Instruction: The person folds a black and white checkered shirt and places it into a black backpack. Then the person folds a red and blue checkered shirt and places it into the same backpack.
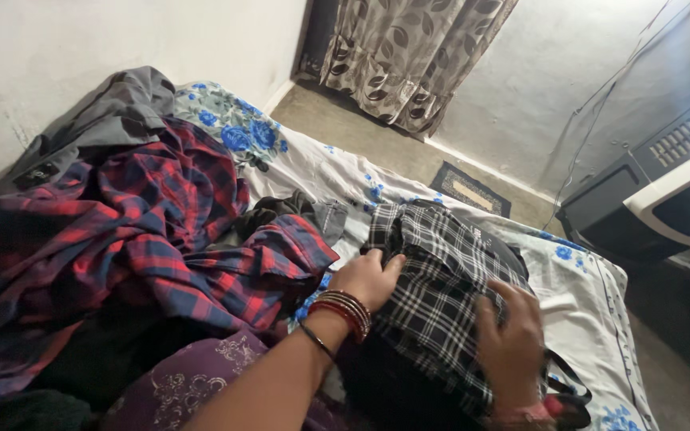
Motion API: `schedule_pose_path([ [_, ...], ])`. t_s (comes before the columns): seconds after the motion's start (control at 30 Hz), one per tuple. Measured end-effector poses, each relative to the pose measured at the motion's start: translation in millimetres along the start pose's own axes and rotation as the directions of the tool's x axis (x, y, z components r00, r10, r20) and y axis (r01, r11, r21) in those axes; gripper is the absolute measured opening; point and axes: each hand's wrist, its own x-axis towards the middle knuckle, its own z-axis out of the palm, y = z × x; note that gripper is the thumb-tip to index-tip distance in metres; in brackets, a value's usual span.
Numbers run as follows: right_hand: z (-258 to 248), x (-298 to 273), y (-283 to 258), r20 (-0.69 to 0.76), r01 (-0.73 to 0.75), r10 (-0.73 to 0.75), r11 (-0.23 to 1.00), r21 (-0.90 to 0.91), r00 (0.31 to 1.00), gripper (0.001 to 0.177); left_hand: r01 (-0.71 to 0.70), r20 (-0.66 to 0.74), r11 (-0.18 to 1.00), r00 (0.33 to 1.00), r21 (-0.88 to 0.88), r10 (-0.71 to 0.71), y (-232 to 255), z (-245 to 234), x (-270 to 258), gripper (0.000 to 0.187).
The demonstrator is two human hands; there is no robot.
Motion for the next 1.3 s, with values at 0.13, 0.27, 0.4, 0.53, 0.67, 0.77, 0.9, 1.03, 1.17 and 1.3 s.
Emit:
schedule_pose_path([
  [0.13,19,30,-63,0.053,-0.058,0.057,0.998,0.010,0.997,0.045,-0.018,0.043,0.996,0.999,0.092,0.014,7,-1,-11,0.078],
  [0.27,46,74,-80,0.346,-0.213,0.348,0.903,-0.373,0.871,0.083,-0.079,0.182,0.988,0.982,0.135,0.054,7,2,-16,0.077],
  [0.4,78,95,-55,0.418,-0.194,0.506,0.780,-0.595,0.754,0.051,-0.140,0.113,0.987,0.985,0.082,0.131,12,6,-15,0.059],
  [0.53,73,108,-7,0.167,-0.384,0.457,0.858,-0.340,0.873,0.043,-0.197,-0.020,0.974,0.980,-0.112,0.196,18,4,-6,0.053],
  [0.67,83,96,-7,0.055,-0.254,0.279,0.926,-0.278,0.959,0.045,-0.252,-0.120,0.967,0.960,0.035,0.255,14,4,5,0.054],
  [0.77,109,74,-42,0.313,0.075,0.003,0.969,-0.235,0.950,0.048,-0.177,-0.155,0.975,0.968,0.136,0.198,-1,6,10,0.038],
  [0.9,112,60,-70,0.504,0.280,-0.096,0.911,-0.304,0.858,0.055,-0.061,-0.136,0.987,0.987,0.152,0.082,-15,8,16,0.034],
  [1.03,83,73,-59,0.290,-0.037,0.013,0.996,0.078,0.957,0.067,0.007,-0.131,0.981,0.991,0.195,0.019,-16,-1,21,0.037],
  [1.17,64,63,-30,0.166,0.032,-0.009,0.990,-0.136,0.986,0.070,-0.092,-0.338,0.964,0.925,0.250,0.176,-12,-6,15,0.034],
  [1.3,82,47,-8,0.454,0.043,0.105,0.952,-0.303,0.885,0.068,-0.518,-0.311,0.801,0.741,0.299,0.595,0,24,5,0.038],
])
